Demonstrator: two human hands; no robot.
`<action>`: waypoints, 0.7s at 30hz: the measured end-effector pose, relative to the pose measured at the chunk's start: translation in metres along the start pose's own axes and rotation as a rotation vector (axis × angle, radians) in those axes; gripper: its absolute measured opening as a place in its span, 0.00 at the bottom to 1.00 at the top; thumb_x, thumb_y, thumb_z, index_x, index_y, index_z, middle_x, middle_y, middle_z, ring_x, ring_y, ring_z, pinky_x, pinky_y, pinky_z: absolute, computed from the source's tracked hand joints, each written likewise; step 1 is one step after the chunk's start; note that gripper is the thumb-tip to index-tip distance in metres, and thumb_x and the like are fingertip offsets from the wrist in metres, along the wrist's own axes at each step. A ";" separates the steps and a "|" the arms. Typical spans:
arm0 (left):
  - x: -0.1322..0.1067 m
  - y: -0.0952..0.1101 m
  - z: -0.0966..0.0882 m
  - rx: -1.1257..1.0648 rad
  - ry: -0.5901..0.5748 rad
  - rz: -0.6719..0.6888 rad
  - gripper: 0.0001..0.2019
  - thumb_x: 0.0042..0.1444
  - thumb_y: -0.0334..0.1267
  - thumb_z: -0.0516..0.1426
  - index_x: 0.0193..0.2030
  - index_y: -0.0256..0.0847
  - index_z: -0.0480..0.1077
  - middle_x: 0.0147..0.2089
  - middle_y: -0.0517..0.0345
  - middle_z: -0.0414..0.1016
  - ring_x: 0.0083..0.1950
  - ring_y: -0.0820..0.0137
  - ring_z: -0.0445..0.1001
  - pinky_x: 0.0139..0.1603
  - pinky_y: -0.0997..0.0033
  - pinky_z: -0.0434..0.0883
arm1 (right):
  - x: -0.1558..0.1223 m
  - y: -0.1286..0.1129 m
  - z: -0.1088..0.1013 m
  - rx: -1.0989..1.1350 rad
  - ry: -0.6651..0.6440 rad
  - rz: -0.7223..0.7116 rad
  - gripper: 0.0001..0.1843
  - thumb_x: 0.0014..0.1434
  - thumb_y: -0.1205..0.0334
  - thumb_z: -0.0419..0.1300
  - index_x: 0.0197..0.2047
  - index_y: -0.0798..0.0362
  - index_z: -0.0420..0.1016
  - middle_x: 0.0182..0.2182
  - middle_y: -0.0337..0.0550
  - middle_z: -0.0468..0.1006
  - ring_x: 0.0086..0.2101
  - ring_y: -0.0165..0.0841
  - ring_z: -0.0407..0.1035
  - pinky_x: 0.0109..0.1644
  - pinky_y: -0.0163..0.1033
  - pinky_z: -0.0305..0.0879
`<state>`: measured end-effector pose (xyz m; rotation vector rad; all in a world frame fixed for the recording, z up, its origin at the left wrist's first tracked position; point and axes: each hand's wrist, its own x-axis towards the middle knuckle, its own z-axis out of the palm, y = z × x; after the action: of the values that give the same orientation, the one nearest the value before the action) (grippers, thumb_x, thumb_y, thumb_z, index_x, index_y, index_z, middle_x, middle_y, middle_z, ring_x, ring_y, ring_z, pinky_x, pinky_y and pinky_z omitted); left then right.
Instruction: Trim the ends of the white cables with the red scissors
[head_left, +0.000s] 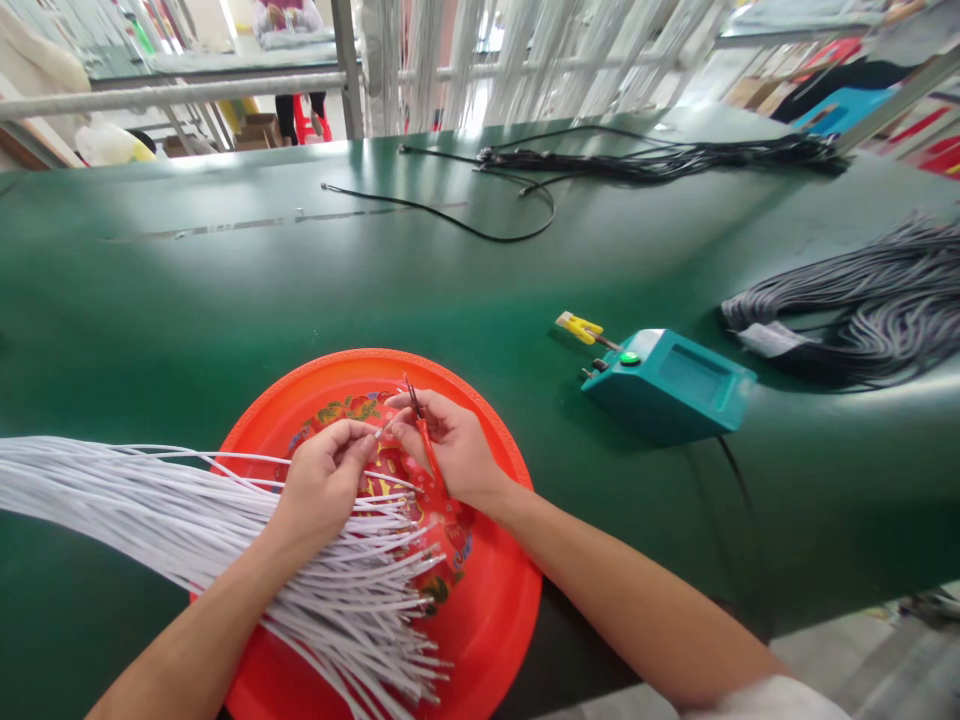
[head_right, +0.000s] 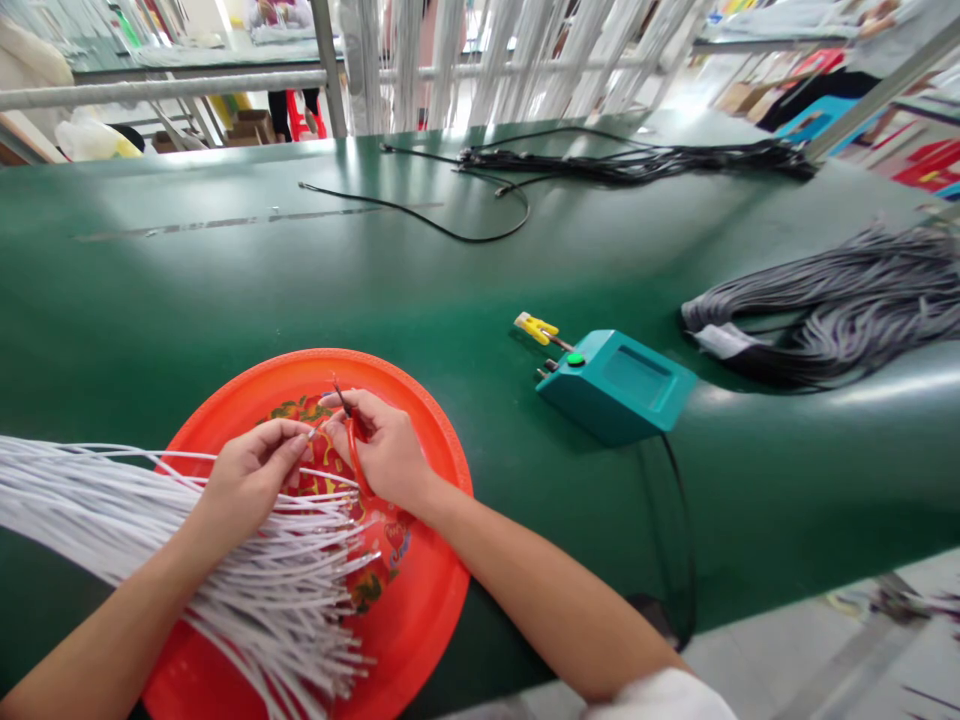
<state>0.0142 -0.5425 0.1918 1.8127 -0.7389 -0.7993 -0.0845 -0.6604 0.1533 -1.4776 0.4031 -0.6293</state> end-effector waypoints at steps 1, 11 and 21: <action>0.000 0.000 0.000 0.002 -0.001 -0.001 0.12 0.53 0.43 0.54 0.33 0.35 0.69 0.21 0.63 0.63 0.21 0.77 0.59 0.22 0.78 0.60 | 0.000 0.000 0.000 0.003 -0.002 0.000 0.13 0.52 0.63 0.60 0.43 0.50 0.71 0.33 0.38 0.75 0.32 0.26 0.69 0.39 0.36 0.67; -0.001 -0.002 -0.001 0.026 -0.015 -0.018 0.13 0.53 0.45 0.55 0.35 0.35 0.70 0.25 0.61 0.67 0.23 0.77 0.61 0.23 0.78 0.60 | -0.002 -0.006 0.000 0.060 -0.019 0.011 0.14 0.50 0.61 0.63 0.42 0.50 0.71 0.30 0.36 0.74 0.32 0.27 0.69 0.40 0.36 0.68; 0.001 -0.005 0.000 0.091 -0.005 0.020 0.13 0.53 0.45 0.56 0.35 0.36 0.71 0.29 0.59 0.72 0.28 0.76 0.65 0.28 0.78 0.64 | -0.002 -0.002 -0.001 -0.045 -0.029 0.003 0.14 0.52 0.63 0.60 0.43 0.52 0.71 0.33 0.39 0.75 0.30 0.26 0.67 0.36 0.34 0.66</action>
<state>0.0158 -0.5414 0.1875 1.8820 -0.8072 -0.7682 -0.0868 -0.6596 0.1545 -1.5270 0.3988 -0.5994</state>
